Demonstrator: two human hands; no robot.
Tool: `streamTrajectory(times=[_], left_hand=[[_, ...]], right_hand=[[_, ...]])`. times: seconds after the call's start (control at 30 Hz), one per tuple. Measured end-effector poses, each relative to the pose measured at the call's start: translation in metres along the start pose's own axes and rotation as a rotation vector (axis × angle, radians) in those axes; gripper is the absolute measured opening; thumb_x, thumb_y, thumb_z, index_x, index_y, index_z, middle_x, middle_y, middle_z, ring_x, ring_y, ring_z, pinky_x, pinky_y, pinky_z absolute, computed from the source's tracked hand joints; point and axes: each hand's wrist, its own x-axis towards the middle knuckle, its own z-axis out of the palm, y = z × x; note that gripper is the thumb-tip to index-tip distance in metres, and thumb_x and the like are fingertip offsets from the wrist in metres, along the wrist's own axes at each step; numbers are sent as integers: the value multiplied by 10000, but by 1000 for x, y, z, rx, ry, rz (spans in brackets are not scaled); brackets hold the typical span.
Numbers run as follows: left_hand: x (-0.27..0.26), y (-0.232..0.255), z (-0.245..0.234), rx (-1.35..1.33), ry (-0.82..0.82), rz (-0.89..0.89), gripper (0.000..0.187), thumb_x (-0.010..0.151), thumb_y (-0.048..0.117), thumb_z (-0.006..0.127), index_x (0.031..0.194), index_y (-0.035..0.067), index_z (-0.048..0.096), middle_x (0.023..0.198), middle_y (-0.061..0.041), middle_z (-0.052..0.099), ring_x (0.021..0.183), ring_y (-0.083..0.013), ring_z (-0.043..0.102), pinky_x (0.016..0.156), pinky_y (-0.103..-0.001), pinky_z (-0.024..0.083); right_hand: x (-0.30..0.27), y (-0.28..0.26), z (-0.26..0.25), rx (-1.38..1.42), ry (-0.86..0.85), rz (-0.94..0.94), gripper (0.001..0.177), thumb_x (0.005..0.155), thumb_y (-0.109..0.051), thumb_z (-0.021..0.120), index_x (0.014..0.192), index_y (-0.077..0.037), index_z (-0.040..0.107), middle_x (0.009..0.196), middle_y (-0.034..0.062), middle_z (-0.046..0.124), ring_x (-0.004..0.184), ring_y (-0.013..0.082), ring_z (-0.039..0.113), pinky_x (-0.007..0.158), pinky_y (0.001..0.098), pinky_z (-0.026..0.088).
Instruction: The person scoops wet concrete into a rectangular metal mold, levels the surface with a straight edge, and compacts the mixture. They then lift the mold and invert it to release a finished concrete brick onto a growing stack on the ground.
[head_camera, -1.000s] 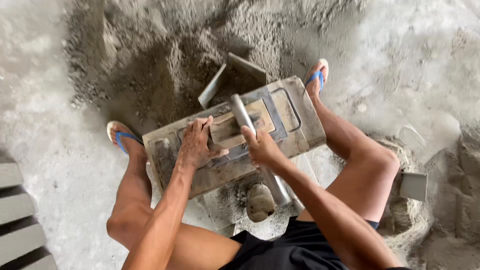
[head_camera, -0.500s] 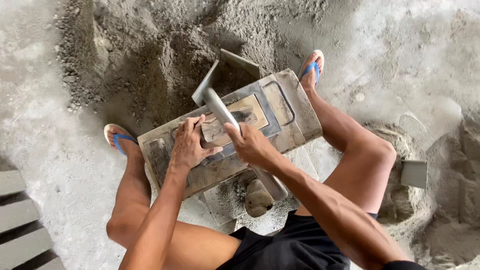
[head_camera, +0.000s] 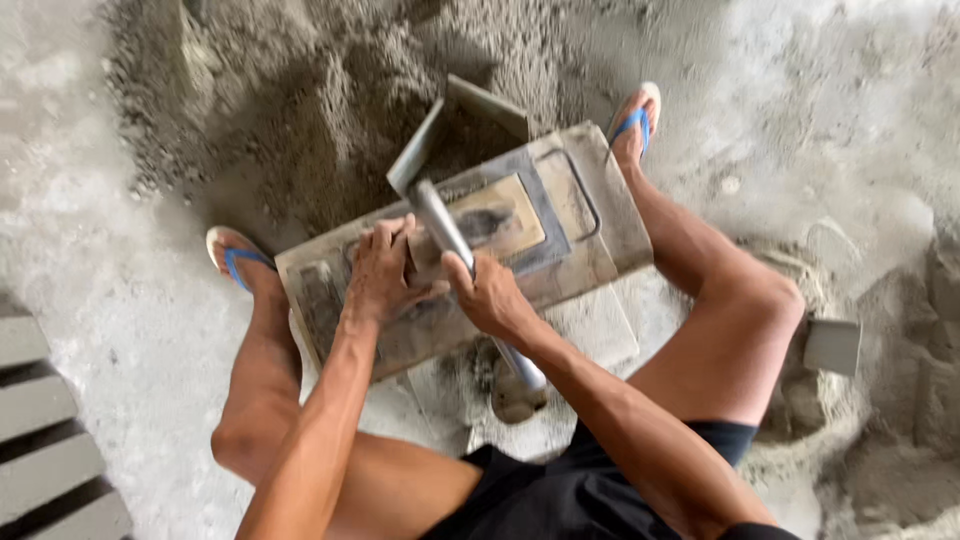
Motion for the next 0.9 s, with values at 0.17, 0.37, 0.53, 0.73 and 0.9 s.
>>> streamTrajectory(times=[0.17, 0.37, 0.53, 0.73, 0.9], left_hand=[[0, -3, 0, -67, 11, 11, 1089, 537, 762, 639, 1380, 118, 397, 1174, 10, 345, 1110, -218, 353, 905, -412, 398], [1, 11, -15, -99, -50, -8, 1053, 574, 578, 746, 1396, 67, 332, 1220, -81, 351, 1167, -312, 351, 980, -487, 372], [23, 37, -24, -65, -23, 13, 1027, 639, 739, 594, 1407, 112, 325, 1220, -93, 404, 1165, -296, 399, 987, -467, 341], [61, 83, -20, 198, 30, 238, 765, 720, 762, 506, 1179, 150, 495, 999, -34, 455, 951, -208, 520, 723, -370, 508], [63, 91, -28, 262, 50, 239, 676, 756, 740, 495, 1105, 162, 520, 959, -31, 494, 912, -189, 553, 640, -341, 551]], right_hand=[[-10, -7, -13, 54, -35, -12, 505, 917, -514, 359, 852, -36, 506, 686, 261, 576, 732, 446, 638, 625, 532, 438], [12, 44, 4, 234, -213, 160, 557, 959, -545, 320, 909, -25, 514, 553, 133, 542, 446, 217, 556, 398, 323, 505], [5, 35, -54, 331, -158, 314, 548, 967, -498, 329, 980, 18, 513, 497, 48, 482, 365, 148, 462, 310, 267, 420], [42, 87, -101, -250, 100, 278, 637, 902, -626, 288, 879, -32, 514, 761, 269, 622, 809, 436, 632, 714, 574, 477], [57, 96, -96, -388, 188, 211, 429, 925, -487, 358, 933, -65, 435, 812, 269, 610, 827, 449, 630, 701, 556, 467]])
